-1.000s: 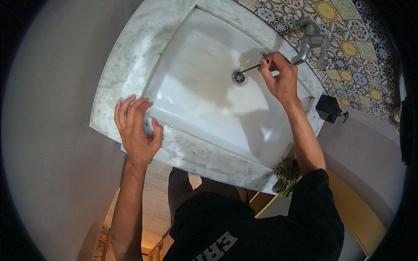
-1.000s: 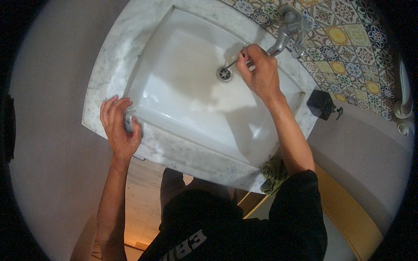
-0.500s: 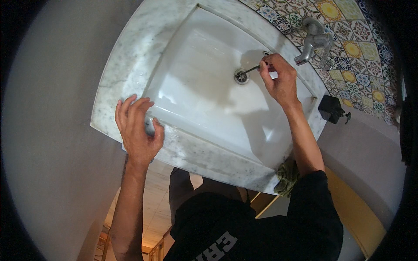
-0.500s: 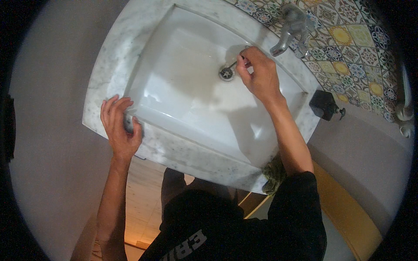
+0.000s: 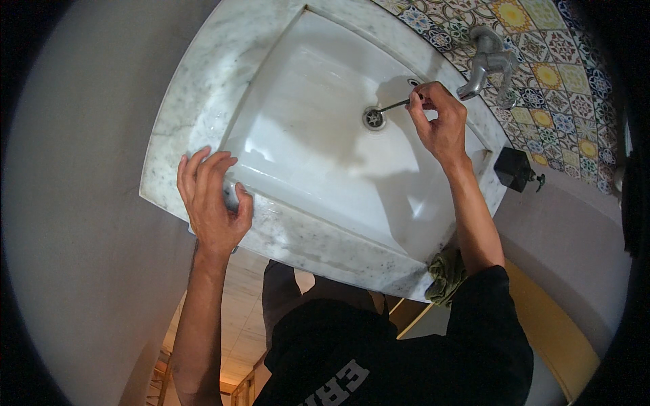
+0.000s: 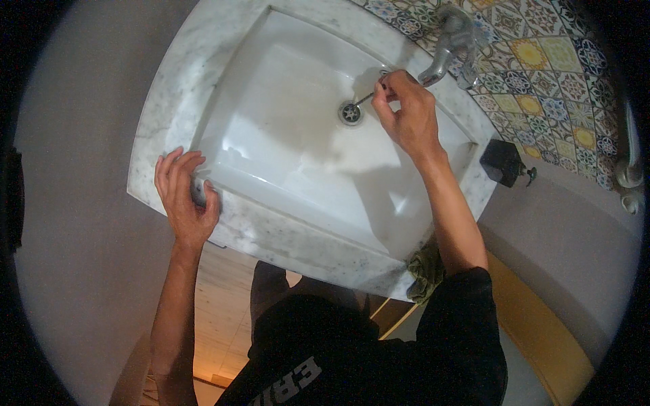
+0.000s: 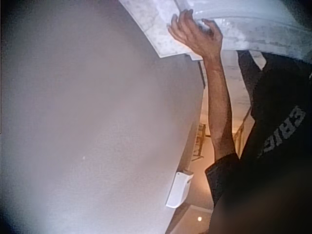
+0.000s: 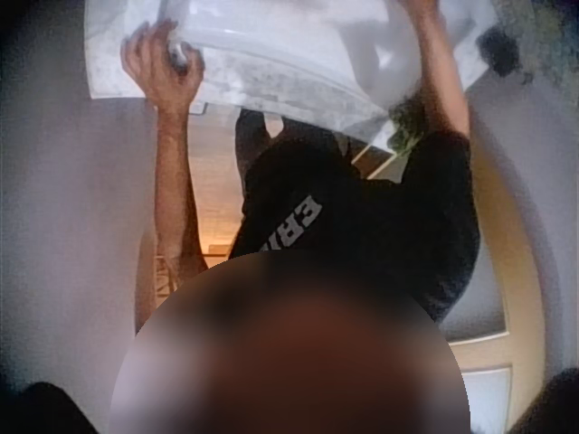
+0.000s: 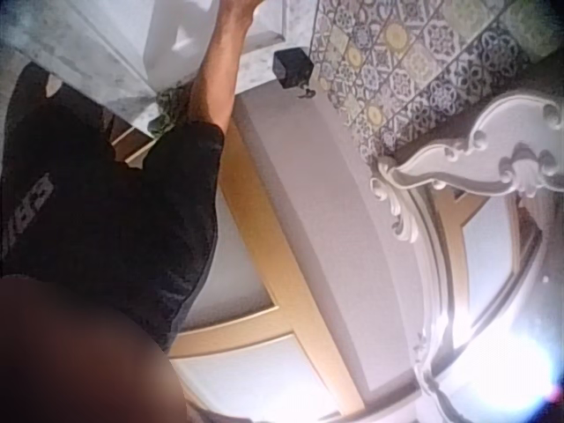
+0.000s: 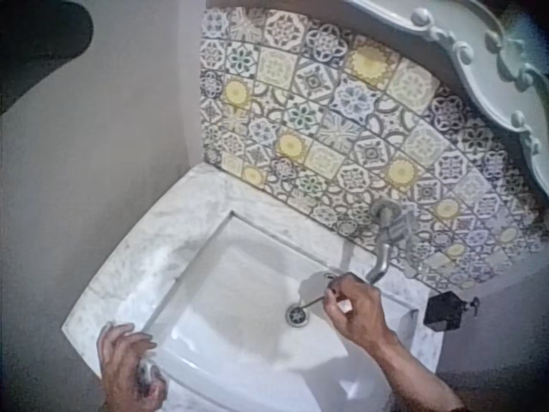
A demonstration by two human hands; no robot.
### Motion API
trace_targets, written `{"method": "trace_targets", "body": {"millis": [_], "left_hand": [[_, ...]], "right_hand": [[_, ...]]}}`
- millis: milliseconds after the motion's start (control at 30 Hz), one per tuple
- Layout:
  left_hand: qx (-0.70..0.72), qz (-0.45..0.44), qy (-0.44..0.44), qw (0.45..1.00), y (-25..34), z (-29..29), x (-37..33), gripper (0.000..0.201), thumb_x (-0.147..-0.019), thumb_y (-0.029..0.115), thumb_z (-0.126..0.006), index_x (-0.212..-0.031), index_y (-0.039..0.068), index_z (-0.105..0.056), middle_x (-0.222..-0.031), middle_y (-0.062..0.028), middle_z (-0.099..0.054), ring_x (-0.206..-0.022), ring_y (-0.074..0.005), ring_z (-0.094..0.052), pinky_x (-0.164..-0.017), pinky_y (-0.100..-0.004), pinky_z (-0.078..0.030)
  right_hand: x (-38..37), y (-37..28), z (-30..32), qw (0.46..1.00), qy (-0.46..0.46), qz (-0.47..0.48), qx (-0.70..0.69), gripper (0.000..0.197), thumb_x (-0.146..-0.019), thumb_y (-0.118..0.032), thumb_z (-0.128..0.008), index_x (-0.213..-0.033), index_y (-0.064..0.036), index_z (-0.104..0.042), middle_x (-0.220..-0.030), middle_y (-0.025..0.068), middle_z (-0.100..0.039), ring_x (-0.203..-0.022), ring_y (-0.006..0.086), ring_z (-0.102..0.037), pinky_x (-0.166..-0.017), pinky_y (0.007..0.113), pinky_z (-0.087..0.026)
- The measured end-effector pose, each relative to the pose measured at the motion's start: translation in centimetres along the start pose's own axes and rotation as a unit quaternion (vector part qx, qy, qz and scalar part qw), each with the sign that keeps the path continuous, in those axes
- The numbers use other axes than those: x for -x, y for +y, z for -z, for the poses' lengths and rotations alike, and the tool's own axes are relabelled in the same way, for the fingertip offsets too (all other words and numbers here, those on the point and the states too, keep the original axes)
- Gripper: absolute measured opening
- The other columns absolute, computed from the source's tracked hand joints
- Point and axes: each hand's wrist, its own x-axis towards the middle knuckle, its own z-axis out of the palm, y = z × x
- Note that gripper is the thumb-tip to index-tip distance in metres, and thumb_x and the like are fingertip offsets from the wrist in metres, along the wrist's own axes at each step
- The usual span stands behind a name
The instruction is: The person washes a green cloth under running water in a bathroom sink, then uses a thin metal tool to clear the drain. The person places the cloth on the sink edge and opens a cabinet drawer before finishing the drain cleaning.
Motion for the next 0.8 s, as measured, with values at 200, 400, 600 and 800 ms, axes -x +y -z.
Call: {"method": "trace_targets", "body": {"millis": [200,400,600,800], "left_hand": [[0.001,-0.002,0.003,1.0,0.1,0.0,0.0,0.042,-0.076,0.006,-0.057,-0.118,0.006,-0.06,-0.126,-0.0106,-0.059,-0.133,-0.0321,-0.044,-0.118,-0.0599,-0.02],[0.003,0.003,0.001,1.0,0.1,0.0,-0.1,0.042,-0.076,0.006,-0.057,-0.118,0.006,-0.061,-0.126,-0.0108,-0.06,-0.133,-0.0321,-0.044,-0.118,-0.0601,-0.019],[0.002,0.002,0.003,1.0,0.0,0.0,0.0,0.042,-0.076,0.007,-0.058,-0.118,0.006,-0.061,-0.126,-0.0106,-0.06,-0.133,-0.032,-0.044,-0.118,-0.0602,-0.02],[-0.001,0.002,0.001,1.0,0.1,0.0,-0.1,0.041,-0.077,0.007,-0.057,-0.118,0.006,-0.061,-0.126,-0.0103,-0.06,-0.133,-0.0318,-0.043,-0.118,-0.06,-0.02]], "right_hand": [[0.2,-0.4,-0.1,1.0,0.01,0.02,0.002,0.009,-0.087,-0.003,-0.067,-0.087,0.0027,-0.059,-0.08,0.0137,-0.064,-0.069,0.0232,-0.068,-0.063,0.032,-0.055],[0.0,-0.4,-0.1,0.999,0.011,0.031,-0.002,0.01,-0.086,-0.002,-0.067,-0.086,0.0029,-0.059,-0.079,0.0134,-0.063,-0.068,0.0226,-0.067,-0.064,0.032,-0.056],[0.3,-0.1,-0.6,1.0,0.011,0.011,-0.02,0.01,-0.086,-0.002,-0.067,-0.086,0.0028,-0.059,-0.079,0.014,-0.062,-0.069,0.0226,-0.066,-0.064,0.032,-0.055],[1.1,0.7,-2.2,0.997,-0.058,0.03,0.044,0.009,-0.09,-0.008,-0.065,-0.091,-0.0017,-0.059,-0.085,0.013,-0.061,-0.071,0.0315,-0.063,-0.062,0.04,-0.052]]}}
